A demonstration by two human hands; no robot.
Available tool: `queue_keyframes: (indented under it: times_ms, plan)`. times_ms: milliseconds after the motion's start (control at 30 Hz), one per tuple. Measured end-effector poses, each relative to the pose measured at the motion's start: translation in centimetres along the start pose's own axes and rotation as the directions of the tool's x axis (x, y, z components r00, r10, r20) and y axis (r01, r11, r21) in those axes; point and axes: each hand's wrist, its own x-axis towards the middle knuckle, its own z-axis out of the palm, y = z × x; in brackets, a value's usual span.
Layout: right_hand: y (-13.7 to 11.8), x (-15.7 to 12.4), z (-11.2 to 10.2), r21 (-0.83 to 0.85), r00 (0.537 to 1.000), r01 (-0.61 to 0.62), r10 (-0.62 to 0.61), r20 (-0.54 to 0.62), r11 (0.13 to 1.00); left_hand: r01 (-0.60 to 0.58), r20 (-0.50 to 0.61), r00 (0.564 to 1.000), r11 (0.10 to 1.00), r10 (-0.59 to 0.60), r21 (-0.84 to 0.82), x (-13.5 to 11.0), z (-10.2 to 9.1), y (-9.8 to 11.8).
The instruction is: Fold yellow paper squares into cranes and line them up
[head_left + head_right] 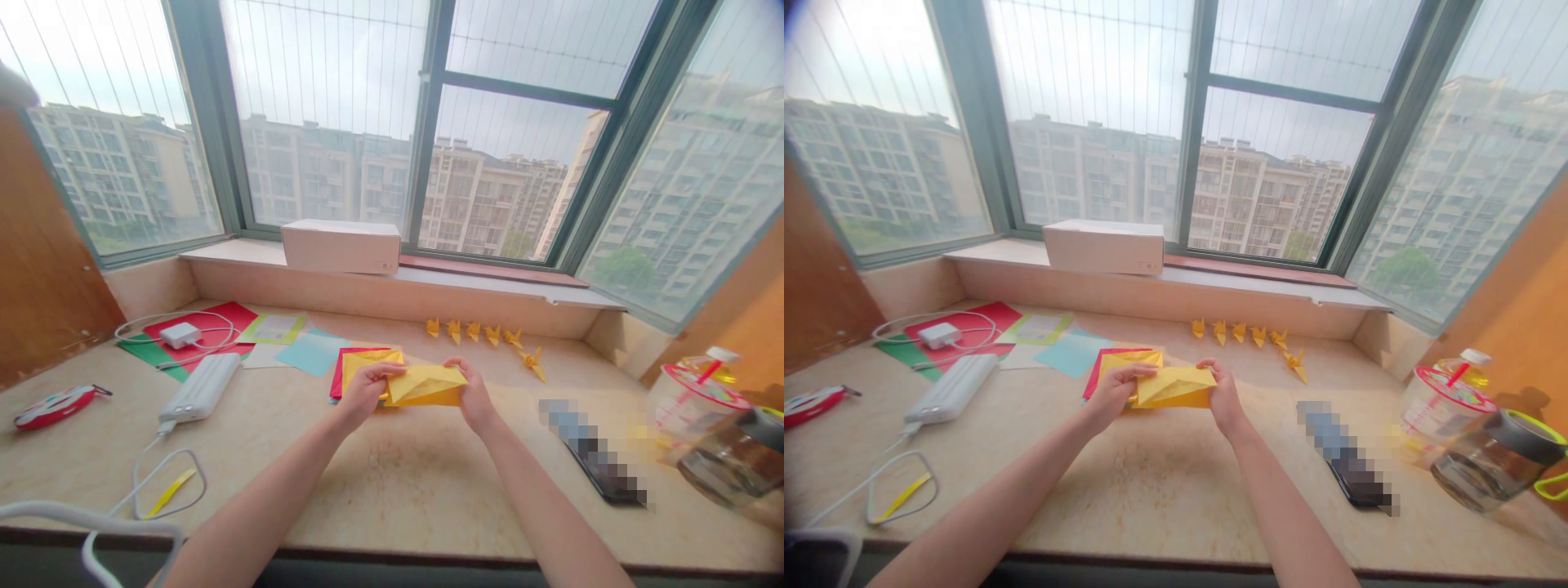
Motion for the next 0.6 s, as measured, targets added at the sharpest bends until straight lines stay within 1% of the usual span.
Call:
queue_keyframes:
  times_ms: [67,100,167,233,267,367,467,533,600]
  plan:
    - [0.1,0.1,-0.2,0.008,1.0,0.014,-0.014,-0.016,1.0,-0.025,-0.049,0.998,0.999,0.026,0.022,0.0,0.0,0.1]
    - [0.1,0.1,-0.2,0.005,1.0,0.019,-0.019,-0.018,1.0,-0.015,-0.07,0.997,1.0,0.015,0.007,-0.1,0.0,0.3]
    - [0.0,0.1,0.0,-0.008,0.999,0.031,-0.031,-0.018,1.0,0.035,-0.103,0.994,0.996,-0.043,-0.076,-0.2,0.2,0.7]
    - [-0.1,-0.1,0.2,-0.029,0.998,0.054,-0.054,-0.015,0.998,0.089,-0.1,0.989,0.984,-0.105,-0.155,-0.3,0.3,1.0]
    - [-0.1,-0.2,0.4,-0.041,0.997,0.07,-0.071,-0.011,0.997,0.115,-0.091,0.987,0.979,-0.131,-0.167,-0.4,0.3,1.1]
    - [0.1,-0.6,0.9,-0.086,0.993,0.121,-0.121,0.01,0.989,0.206,-0.083,0.973,0.972,-0.216,-0.112,-0.6,0.3,1.2]
    - [0.3,-0.9,1.3,-0.202,0.981,0.188,-0.176,0.077,0.961,0.276,-0.071,0.958,0.96,-0.279,-0.045,-0.9,0.4,1.1]
    - [0.4,-0.9,1.4,-0.262,0.977,0.211,-0.196,0.082,0.942,0.268,-0.049,0.962,0.963,-0.27,-0.032,-0.9,0.4,0.9]
    - [0.3,-0.8,1.3,-0.257,0.984,0.176,-0.179,0.013,0.95,0.207,-0.041,0.977,0.978,-0.209,-0.035,-0.8,0.4,0.7]
